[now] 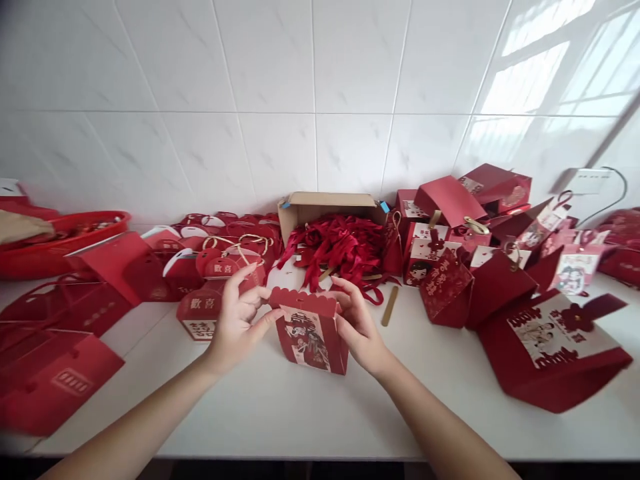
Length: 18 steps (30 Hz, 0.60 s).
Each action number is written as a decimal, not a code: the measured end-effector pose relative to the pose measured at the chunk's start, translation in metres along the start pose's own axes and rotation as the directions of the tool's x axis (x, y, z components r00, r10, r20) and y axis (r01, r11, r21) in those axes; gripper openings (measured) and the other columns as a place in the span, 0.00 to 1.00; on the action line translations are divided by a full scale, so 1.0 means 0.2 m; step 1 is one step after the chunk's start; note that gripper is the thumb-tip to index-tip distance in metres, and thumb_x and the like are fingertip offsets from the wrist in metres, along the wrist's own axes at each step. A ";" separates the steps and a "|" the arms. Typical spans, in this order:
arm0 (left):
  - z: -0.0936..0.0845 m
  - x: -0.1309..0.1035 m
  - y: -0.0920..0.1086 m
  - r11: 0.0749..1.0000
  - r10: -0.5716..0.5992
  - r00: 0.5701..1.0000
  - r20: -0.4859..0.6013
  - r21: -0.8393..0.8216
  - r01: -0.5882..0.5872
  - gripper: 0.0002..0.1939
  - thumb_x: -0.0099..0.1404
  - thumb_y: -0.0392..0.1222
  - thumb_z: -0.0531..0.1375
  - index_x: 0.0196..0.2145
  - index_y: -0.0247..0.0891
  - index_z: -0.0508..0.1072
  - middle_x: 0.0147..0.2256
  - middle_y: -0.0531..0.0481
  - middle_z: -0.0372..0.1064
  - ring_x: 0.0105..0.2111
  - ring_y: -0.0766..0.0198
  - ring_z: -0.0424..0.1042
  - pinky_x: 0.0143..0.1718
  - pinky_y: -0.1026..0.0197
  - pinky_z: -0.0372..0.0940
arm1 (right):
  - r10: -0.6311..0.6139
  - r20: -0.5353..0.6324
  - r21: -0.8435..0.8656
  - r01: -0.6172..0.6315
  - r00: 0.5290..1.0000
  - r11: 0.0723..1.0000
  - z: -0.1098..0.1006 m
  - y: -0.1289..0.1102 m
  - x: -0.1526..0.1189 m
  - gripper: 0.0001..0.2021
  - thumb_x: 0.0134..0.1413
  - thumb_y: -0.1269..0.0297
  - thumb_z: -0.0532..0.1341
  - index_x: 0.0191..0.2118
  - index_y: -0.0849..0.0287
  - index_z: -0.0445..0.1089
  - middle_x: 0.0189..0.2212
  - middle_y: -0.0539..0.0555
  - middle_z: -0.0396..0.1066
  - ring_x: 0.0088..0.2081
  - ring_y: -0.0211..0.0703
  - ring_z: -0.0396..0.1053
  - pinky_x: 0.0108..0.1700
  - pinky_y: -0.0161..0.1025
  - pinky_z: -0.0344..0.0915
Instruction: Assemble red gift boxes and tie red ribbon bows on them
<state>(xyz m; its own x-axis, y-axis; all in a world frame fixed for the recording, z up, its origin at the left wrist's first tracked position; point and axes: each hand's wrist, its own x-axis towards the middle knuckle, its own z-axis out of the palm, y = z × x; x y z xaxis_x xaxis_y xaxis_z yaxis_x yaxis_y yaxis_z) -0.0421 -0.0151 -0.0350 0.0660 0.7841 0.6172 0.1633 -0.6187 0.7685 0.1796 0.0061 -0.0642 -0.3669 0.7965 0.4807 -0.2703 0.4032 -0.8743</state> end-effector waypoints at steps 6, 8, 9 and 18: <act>0.00 -0.01 -0.03 1.000 0.005 1.000 -0.001 0.027 -0.005 0.34 0.65 0.35 0.60 0.63 0.46 0.48 0.34 0.52 0.70 0.34 0.65 0.72 0.41 0.59 0.69 | -0.040 -0.075 -0.074 0.034 0.996 0.997 0.01 0.04 -0.02 0.26 0.60 0.58 0.60 0.61 0.46 0.50 0.45 0.53 0.71 0.47 0.43 0.70 0.52 0.44 0.66; -0.02 -0.01 0.00 0.992 0.036 0.997 0.064 0.121 -0.044 0.28 0.66 0.35 0.58 0.60 0.44 0.56 0.36 0.50 0.69 0.35 0.64 0.72 0.40 0.61 0.69 | -0.082 -0.100 -0.141 0.068 0.992 0.988 0.03 0.03 -0.03 0.26 0.60 0.63 0.61 0.60 0.46 0.51 0.42 0.52 0.72 0.44 0.41 0.71 0.49 0.42 0.67; -0.03 -0.01 0.01 0.983 0.051 0.992 0.115 0.170 -0.071 0.23 0.66 0.35 0.58 0.57 0.43 0.61 0.37 0.48 0.69 0.36 0.63 0.71 0.39 0.61 0.68 | -0.097 -0.103 -0.154 0.081 0.990 0.985 0.04 0.03 -0.03 0.25 0.60 0.64 0.61 0.59 0.47 0.52 0.40 0.52 0.73 0.43 0.40 0.72 0.47 0.41 0.68; -0.03 0.00 -0.06 0.980 0.009 0.974 0.226 0.192 -0.053 0.05 0.67 0.38 0.56 0.37 0.40 0.72 0.41 0.45 0.67 0.44 0.59 0.70 0.47 0.58 0.65 | -0.023 -0.162 -0.214 -0.012 0.986 0.977 0.05 0.03 -0.04 0.22 0.57 0.58 0.64 0.54 0.51 0.57 0.28 0.48 0.72 0.32 0.39 0.72 0.36 0.35 0.69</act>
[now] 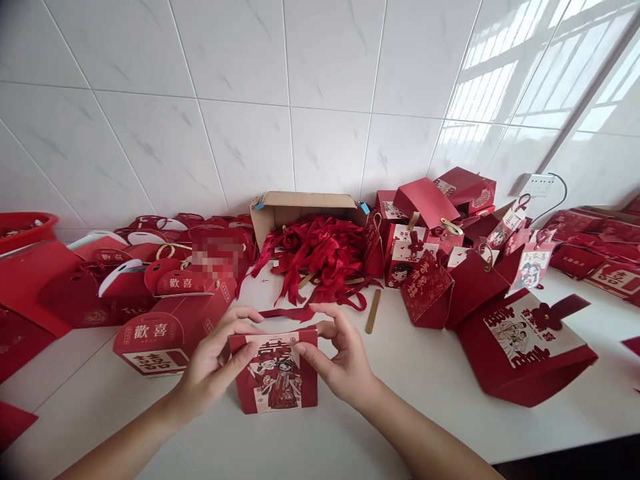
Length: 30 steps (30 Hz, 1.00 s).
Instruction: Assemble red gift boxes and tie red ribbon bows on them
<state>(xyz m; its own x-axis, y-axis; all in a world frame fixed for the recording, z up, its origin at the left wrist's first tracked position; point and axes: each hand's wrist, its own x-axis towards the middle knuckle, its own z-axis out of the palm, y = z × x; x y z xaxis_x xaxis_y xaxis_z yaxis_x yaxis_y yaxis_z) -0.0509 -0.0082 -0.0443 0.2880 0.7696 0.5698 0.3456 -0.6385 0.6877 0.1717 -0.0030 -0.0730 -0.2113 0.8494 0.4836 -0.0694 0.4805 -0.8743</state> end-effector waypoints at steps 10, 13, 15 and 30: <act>0.02 -0.08 -0.02 0.975 -0.135 0.983 0.121 -0.159 0.154 0.09 0.71 0.42 0.53 0.44 0.41 0.72 0.45 0.47 0.75 0.47 0.61 0.73 0.49 0.62 0.66 | 0.122 0.005 -0.599 -0.095 0.992 0.795 -0.01 0.24 0.62 0.07 0.58 0.69 0.57 0.36 0.62 0.72 0.35 0.55 0.76 0.37 0.41 0.73 0.41 0.35 0.68; 0.03 -0.08 -0.03 0.980 -0.145 0.985 0.091 -0.126 0.156 0.09 0.70 0.43 0.54 0.42 0.41 0.72 0.43 0.47 0.76 0.45 0.61 0.74 0.47 0.63 0.68 | 0.147 0.110 -0.665 -0.037 0.983 0.746 0.14 0.33 0.76 0.09 0.57 0.74 0.57 0.40 0.62 0.73 0.39 0.54 0.75 0.42 0.39 0.73 0.47 0.34 0.67; 0.04 -0.08 -0.03 0.981 -0.153 0.985 0.084 -0.109 0.162 0.09 0.70 0.43 0.54 0.42 0.40 0.73 0.41 0.47 0.76 0.43 0.61 0.75 0.45 0.63 0.68 | 0.170 0.189 -0.707 0.014 0.967 0.707 0.24 0.37 0.83 0.09 0.58 0.73 0.58 0.43 0.61 0.73 0.44 0.53 0.74 0.46 0.38 0.71 0.51 0.36 0.66; 0.03 -0.09 -0.03 0.976 -0.084 0.993 0.080 -0.194 0.098 0.08 0.69 0.36 0.55 0.43 0.44 0.71 0.40 0.52 0.76 0.41 0.66 0.75 0.44 0.69 0.67 | 0.338 0.180 -0.936 0.055 0.924 0.347 -0.09 0.51 0.96 0.12 0.63 0.61 0.58 0.46 0.63 0.69 0.45 0.56 0.70 0.46 0.43 0.69 0.49 0.46 0.69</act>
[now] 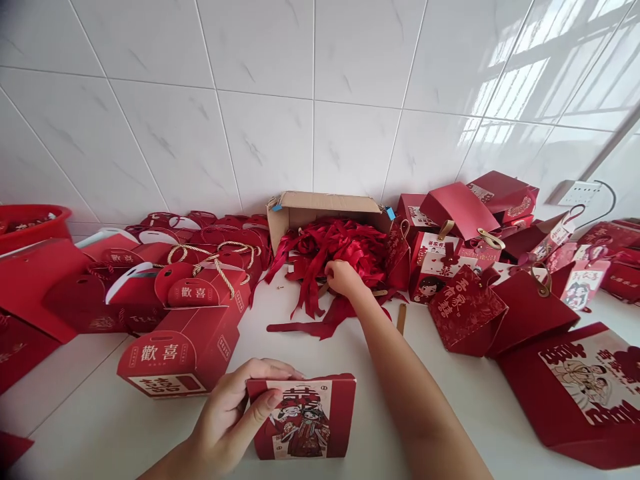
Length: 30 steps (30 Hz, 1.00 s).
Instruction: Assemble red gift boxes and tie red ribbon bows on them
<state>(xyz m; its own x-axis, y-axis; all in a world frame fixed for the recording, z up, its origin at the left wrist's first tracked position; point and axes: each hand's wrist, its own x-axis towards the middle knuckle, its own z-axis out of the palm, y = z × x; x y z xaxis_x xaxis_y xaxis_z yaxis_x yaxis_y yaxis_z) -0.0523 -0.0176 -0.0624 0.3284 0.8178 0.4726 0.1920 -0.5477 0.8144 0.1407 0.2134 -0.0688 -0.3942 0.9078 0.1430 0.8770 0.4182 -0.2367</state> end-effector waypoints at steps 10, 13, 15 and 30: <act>0.01 0.00 0.00 0.999 -0.016 1.000 -0.001 -0.029 0.016 0.08 0.69 0.36 0.55 0.44 0.43 0.71 0.40 0.51 0.76 0.41 0.64 0.75 0.44 0.67 0.68 | 0.023 -0.014 -0.125 -0.025 1.000 0.992 0.08 -0.03 0.01 0.12 0.63 0.60 0.58 0.46 0.63 0.69 0.46 0.56 0.69 0.47 0.43 0.69 0.49 0.47 0.68; 0.01 0.00 0.00 0.999 -0.027 1.000 0.006 -0.035 0.028 0.09 0.69 0.36 0.55 0.44 0.45 0.71 0.40 0.53 0.76 0.42 0.66 0.75 0.44 0.70 0.67 | 0.034 -0.013 -0.142 -0.035 0.999 0.989 0.09 -0.03 0.02 0.12 0.63 0.60 0.58 0.47 0.62 0.69 0.46 0.56 0.69 0.47 0.43 0.69 0.49 0.47 0.68; 0.01 0.00 0.01 0.999 -0.024 1.000 0.010 -0.033 0.024 0.09 0.69 0.36 0.55 0.44 0.46 0.71 0.40 0.55 0.75 0.42 0.68 0.75 0.45 0.71 0.67 | 0.051 -0.014 -0.154 -0.052 0.999 0.987 0.09 -0.03 0.02 0.13 0.63 0.60 0.58 0.48 0.62 0.68 0.46 0.56 0.69 0.47 0.43 0.69 0.49 0.47 0.69; 0.00 -0.01 0.01 0.999 -0.024 1.000 0.020 -0.037 0.025 0.09 0.69 0.35 0.55 0.44 0.46 0.70 0.41 0.55 0.75 0.43 0.68 0.74 0.46 0.72 0.66 | 0.175 0.009 -0.204 -0.169 0.985 0.964 0.11 -0.08 0.00 0.12 0.63 0.60 0.58 0.47 0.63 0.69 0.47 0.57 0.69 0.47 0.43 0.69 0.49 0.46 0.69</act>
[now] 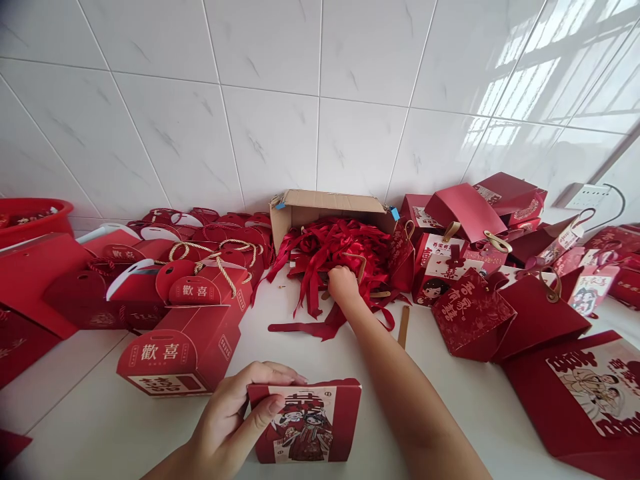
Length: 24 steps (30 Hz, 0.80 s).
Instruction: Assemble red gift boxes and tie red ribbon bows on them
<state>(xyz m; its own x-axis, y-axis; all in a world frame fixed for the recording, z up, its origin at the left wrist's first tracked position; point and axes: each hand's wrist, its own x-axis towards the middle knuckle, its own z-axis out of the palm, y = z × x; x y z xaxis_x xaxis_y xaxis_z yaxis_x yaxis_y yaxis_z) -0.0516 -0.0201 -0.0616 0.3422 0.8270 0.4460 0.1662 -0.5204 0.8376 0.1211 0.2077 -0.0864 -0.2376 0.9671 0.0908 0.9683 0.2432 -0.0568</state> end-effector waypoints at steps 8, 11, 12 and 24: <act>0.00 0.00 0.00 1.000 0.018 1.000 0.010 -0.012 -0.017 0.08 0.69 0.35 0.54 0.44 0.43 0.70 0.41 0.53 0.75 0.42 0.66 0.75 0.44 0.70 0.67 | 0.069 -0.016 0.107 -0.067 0.997 0.992 0.04 -0.02 0.01 0.14 0.62 0.61 0.59 0.48 0.64 0.68 0.47 0.58 0.68 0.47 0.45 0.69 0.50 0.48 0.68; 0.00 0.01 0.01 1.000 0.000 1.000 -0.004 0.009 0.000 0.08 0.69 0.36 0.54 0.43 0.43 0.70 0.40 0.53 0.75 0.42 0.67 0.75 0.44 0.70 0.67 | 0.068 -0.029 0.202 -0.060 0.997 0.978 0.04 -0.02 0.00 0.13 0.62 0.61 0.59 0.48 0.64 0.68 0.47 0.57 0.69 0.47 0.44 0.69 0.49 0.47 0.68; 0.00 0.01 0.01 1.000 -0.006 1.000 -0.008 0.018 0.006 0.08 0.69 0.36 0.54 0.43 0.43 0.70 0.40 0.53 0.75 0.42 0.67 0.75 0.44 0.70 0.67 | 0.060 -0.041 0.243 -0.048 0.997 0.969 0.03 -0.01 0.00 0.13 0.62 0.61 0.59 0.47 0.64 0.68 0.47 0.57 0.69 0.47 0.44 0.69 0.49 0.47 0.68; -0.10 0.16 0.04 0.927 -0.011 0.995 -0.099 0.372 0.048 0.09 0.68 0.43 0.56 0.42 0.39 0.72 0.44 0.45 0.74 0.45 0.59 0.73 0.48 0.59 0.67 | 0.034 -0.448 0.779 0.371 0.893 0.506 -0.49 -0.09 -0.28 0.15 0.62 0.58 0.54 0.44 0.63 0.72 0.41 0.58 0.75 0.42 0.40 0.73 0.44 0.36 0.69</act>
<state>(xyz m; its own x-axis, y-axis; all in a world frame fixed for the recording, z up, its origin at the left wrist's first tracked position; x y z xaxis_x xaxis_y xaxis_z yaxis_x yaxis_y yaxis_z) -0.0568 0.0066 -0.0340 0.2470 0.8499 0.4655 0.5143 -0.5221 0.6803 0.1255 0.1411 0.0076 -0.1443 0.8389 0.5248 0.3417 0.5399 -0.7692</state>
